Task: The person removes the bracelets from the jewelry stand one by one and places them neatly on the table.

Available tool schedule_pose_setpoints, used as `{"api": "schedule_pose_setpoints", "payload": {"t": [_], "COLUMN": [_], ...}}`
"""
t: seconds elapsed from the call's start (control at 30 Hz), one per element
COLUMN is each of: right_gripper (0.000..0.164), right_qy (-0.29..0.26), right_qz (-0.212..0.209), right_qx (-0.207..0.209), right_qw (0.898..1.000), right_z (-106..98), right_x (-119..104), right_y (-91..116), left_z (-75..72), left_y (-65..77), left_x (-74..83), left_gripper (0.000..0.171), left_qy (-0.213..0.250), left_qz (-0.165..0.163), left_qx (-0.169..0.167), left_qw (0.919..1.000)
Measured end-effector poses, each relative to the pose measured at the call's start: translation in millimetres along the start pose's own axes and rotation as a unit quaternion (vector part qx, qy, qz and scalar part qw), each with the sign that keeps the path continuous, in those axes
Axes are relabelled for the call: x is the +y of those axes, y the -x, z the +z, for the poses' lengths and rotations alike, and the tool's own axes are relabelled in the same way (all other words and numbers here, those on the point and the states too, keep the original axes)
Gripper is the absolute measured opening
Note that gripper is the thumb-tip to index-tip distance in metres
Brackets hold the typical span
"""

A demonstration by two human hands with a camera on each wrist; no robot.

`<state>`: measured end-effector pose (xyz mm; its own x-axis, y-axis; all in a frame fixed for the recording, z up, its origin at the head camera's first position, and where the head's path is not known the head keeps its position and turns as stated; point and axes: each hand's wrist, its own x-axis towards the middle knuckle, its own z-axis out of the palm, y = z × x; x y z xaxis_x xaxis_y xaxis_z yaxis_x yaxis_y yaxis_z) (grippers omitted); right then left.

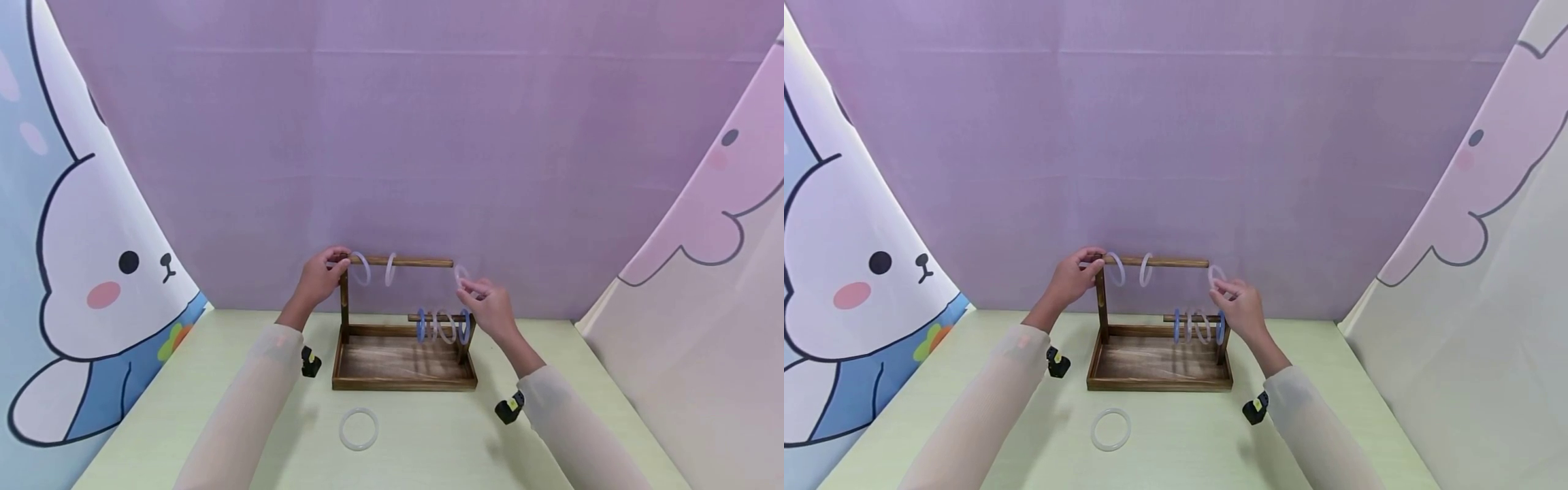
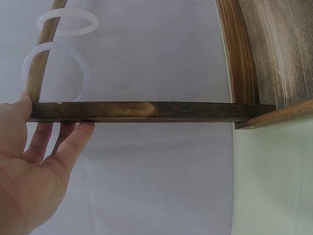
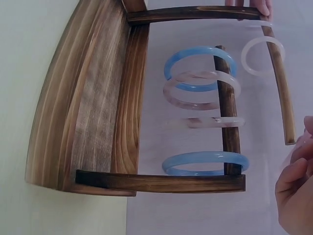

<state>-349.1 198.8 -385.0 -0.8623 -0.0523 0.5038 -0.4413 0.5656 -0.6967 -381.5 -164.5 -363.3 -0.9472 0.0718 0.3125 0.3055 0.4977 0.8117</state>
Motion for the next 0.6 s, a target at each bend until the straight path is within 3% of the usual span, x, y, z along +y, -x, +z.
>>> {"api": "schedule_pose_setpoints", "payload": {"t": [0.27, 0.6], "right_gripper": [0.034, 0.034], "right_qy": [0.02, 0.023], "right_qz": [-0.026, -0.043], "right_qx": [-0.058, -0.149], "right_qw": [0.998, 0.988], "right_z": [-3, -3], "right_x": [-8, -21], "right_y": [9, 22], "left_z": [0.3, 2.1], "left_y": [0.6, -1.7], "left_x": [1.6, -0.1], "left_gripper": [0.032, 0.031], "left_qy": [0.005, 0.003], "left_qz": [-0.003, -0.004], "left_qx": [0.001, 0.001], "left_qw": [1.0, 1.0]}}
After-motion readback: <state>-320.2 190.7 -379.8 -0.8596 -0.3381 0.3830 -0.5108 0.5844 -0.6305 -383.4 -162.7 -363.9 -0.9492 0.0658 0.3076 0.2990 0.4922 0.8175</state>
